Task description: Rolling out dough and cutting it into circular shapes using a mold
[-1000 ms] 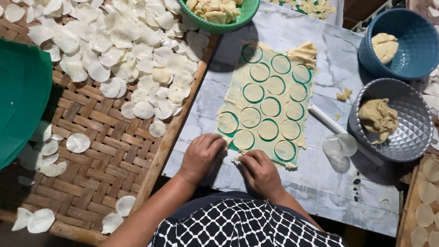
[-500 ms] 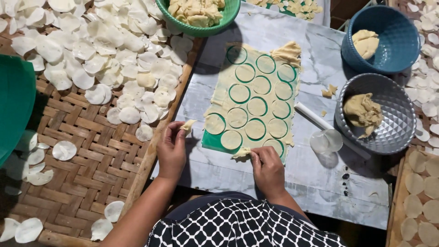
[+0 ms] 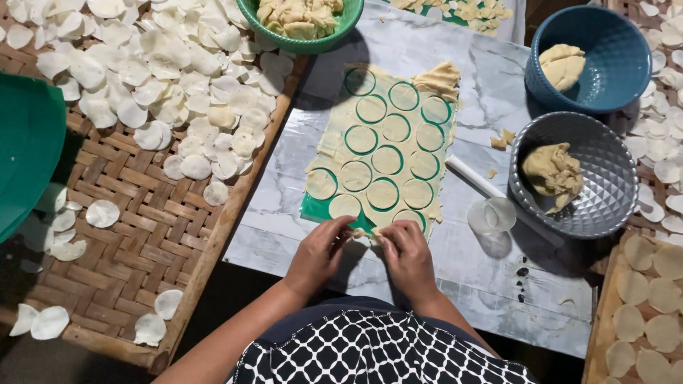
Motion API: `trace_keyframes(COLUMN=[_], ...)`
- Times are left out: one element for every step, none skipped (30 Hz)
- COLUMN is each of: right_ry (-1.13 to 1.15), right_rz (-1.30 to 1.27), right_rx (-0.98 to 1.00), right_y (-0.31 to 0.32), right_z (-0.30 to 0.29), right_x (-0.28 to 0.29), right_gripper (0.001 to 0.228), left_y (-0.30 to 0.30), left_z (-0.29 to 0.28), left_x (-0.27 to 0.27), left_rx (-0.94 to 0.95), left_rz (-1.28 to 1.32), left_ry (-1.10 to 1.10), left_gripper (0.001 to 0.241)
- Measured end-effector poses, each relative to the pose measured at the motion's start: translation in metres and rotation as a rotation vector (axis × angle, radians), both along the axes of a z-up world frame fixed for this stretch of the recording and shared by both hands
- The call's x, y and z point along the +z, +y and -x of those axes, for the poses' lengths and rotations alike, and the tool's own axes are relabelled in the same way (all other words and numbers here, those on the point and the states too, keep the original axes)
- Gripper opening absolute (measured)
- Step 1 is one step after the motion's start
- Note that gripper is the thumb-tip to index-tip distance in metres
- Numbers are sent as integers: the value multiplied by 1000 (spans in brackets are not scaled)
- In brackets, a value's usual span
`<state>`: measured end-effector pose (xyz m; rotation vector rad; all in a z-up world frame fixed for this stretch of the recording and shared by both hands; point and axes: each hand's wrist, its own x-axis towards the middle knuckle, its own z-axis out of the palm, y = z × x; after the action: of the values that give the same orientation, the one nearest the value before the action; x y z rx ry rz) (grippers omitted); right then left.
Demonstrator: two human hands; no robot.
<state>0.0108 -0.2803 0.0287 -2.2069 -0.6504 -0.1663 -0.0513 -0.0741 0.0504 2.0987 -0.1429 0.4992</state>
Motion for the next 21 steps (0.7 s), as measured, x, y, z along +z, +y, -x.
trace_keyframes(right_ry=[-4,-13,-16,-14,-34,-54,-52,-45,-37,-33,-17,-1,1,-26,-59,-61,-79,-97,-97,-91,-86], right_rz=[-5,-26,-45,-47,-13,20,16,36,58,55,40,25,25,38,52,52,80,110,112,187,262], right_rx=[4,52,100,103,108,114,110,86,63,61,37,13,6,-11,-33,-45,-28,-11,-20,-32,-41], right_y=[-2,-5,-9,-15,-19,-23,-27,-30,-34,-34,-35,-35,-33,-29,-26,-23,-18,-13,-8,-3,3], right_z=[4,7,13,17,21,24,26,28,30,29,29,28,26,23,19,13,7,0,-3,-6,-10], right_x=[6,12,16,16,15,14,13,11,9,7,5,3,3,4,6,4,2,1,2,3,3], right_gripper=[10,11,11,11,13,14,14,12,11,11,13,16,16,19,22,22,27,31,31,36,40], left_y=[-4,-9,-15,-19,-22,-24,-26,-27,-29,-30,-32,-33,-33,-33,-33,-32,-31,-29,-28,-27,-25], left_z=[-1,-2,0,-3,-6,-10,-15,-19,-23,-25,-28,-31,-34,-36,-42,-46,-51,-57,-59,-61,-63], left_x=[3,6,9,2,-3,-9,-15,-21,-27,-25,-23,-20,-22,-24,-25,-32,-38,-44,-42,-41,-39], left_rx=[4,3,1,4,46,88,84,88,93,89,76,64,56,57,56,45,60,75,67,83,103], left_rz=[-5,-98,-190,-192,-362,-532,-536,-602,-667,-670,-690,-709,-709,-725,-741,-740,-762,-785,-782,-776,-772], left_ry=[-4,-42,-75,-72,-96,-121,-119,-186,-251,-248,-258,-268,-268,-247,-233,-240,-237,-233,-237,-199,-161], left_gripper=[42,46,51,51,52,54,54,46,40,40,37,34,34,30,27,27,21,14,14,7,4])
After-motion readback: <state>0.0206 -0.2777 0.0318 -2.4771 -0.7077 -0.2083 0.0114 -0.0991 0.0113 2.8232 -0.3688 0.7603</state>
